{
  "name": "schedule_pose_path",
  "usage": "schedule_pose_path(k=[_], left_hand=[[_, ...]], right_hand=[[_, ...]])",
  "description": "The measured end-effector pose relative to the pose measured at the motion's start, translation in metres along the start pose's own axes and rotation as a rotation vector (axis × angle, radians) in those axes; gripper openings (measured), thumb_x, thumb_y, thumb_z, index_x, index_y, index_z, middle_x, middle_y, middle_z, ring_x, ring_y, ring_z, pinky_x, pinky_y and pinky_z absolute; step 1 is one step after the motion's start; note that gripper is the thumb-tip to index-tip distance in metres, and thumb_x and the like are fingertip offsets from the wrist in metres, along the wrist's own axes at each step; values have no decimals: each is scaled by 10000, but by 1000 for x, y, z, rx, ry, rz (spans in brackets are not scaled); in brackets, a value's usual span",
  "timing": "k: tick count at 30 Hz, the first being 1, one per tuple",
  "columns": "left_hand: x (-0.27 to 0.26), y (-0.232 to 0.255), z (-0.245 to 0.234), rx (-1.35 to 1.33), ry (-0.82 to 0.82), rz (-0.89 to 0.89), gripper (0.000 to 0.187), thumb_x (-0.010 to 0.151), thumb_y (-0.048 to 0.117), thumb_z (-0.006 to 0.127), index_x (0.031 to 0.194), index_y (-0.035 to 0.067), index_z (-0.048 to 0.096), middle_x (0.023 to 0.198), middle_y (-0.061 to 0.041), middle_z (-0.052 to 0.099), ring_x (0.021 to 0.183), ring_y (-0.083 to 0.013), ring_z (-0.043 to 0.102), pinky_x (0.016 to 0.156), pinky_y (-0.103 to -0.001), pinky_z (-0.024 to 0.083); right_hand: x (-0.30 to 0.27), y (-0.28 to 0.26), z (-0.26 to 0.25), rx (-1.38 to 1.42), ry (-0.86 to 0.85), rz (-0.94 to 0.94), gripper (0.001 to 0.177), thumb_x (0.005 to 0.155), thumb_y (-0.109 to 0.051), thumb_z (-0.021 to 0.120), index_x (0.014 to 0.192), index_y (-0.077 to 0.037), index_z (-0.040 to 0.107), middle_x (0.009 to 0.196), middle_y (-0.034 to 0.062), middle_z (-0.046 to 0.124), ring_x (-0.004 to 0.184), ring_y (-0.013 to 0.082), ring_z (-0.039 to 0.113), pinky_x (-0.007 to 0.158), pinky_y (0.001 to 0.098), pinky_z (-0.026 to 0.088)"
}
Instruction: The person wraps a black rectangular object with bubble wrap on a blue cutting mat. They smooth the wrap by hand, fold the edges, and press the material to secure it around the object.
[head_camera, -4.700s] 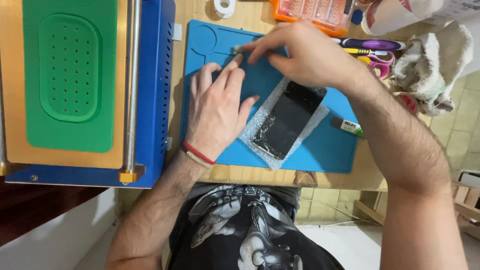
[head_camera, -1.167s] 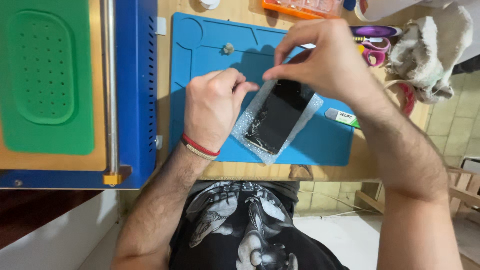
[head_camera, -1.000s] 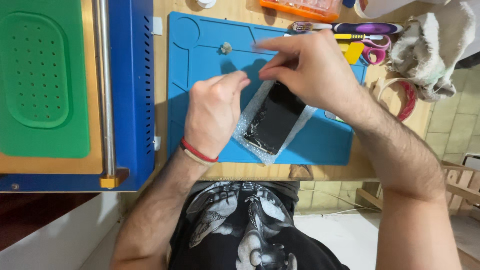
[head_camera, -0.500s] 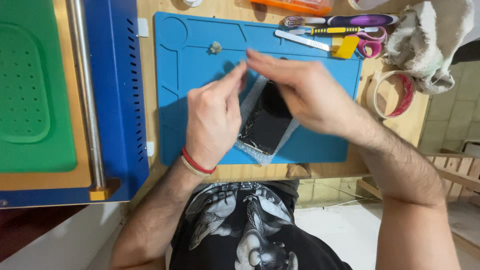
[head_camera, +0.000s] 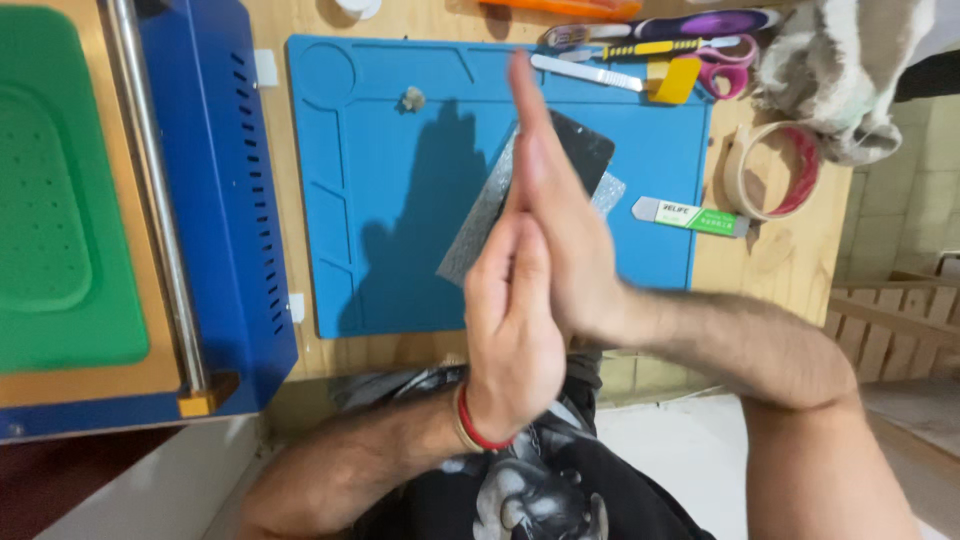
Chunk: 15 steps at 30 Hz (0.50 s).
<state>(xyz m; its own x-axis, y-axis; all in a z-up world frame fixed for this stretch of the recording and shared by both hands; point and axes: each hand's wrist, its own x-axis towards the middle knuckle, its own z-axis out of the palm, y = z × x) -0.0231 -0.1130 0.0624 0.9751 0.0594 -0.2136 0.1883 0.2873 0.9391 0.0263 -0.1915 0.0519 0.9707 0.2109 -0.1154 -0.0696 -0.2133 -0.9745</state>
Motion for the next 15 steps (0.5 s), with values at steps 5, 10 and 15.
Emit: schedule_pose_path(k=[5, 10, 15], left_hand=[[18, -10, -14, -143, -48, 33, 570, 1187, 255, 327, 1684, -23, 312, 1804, -218, 324, 1710, -305, 323, 1440, -395, 275], [-10, -8, -25, -222, -173, -141, 596, 1111, 264, 549, 1605, -63, 488, 1666, -175, 551, 1563, -187, 483, 1319, -332, 398], [13, 4, -70, -200, -294, -8, 493, 1153, 272, 540, 1491, -83, 587, 1599, -254, 596, 1553, -360, 573, 1324, -492, 522]], right_hand=[[21, 38, -6, 28, -87, -59, 631, 1209, -419, 267, 1717, -45, 242, 1869, 150, 154, 1788, 276, 71, 1504, 452, 30], [27, 25, -26, 37, -187, -160, 561, 1225, -388, 341, 1667, -58, 438, 1833, 170, 301, 1781, 343, 141, 1498, 547, 55], [24, -8, -60, -40, -299, -83, 439, 1142, -358, 519, 1300, -29, 762, 1262, 119, 822, 1150, 177, 788, 974, 284, 647]])
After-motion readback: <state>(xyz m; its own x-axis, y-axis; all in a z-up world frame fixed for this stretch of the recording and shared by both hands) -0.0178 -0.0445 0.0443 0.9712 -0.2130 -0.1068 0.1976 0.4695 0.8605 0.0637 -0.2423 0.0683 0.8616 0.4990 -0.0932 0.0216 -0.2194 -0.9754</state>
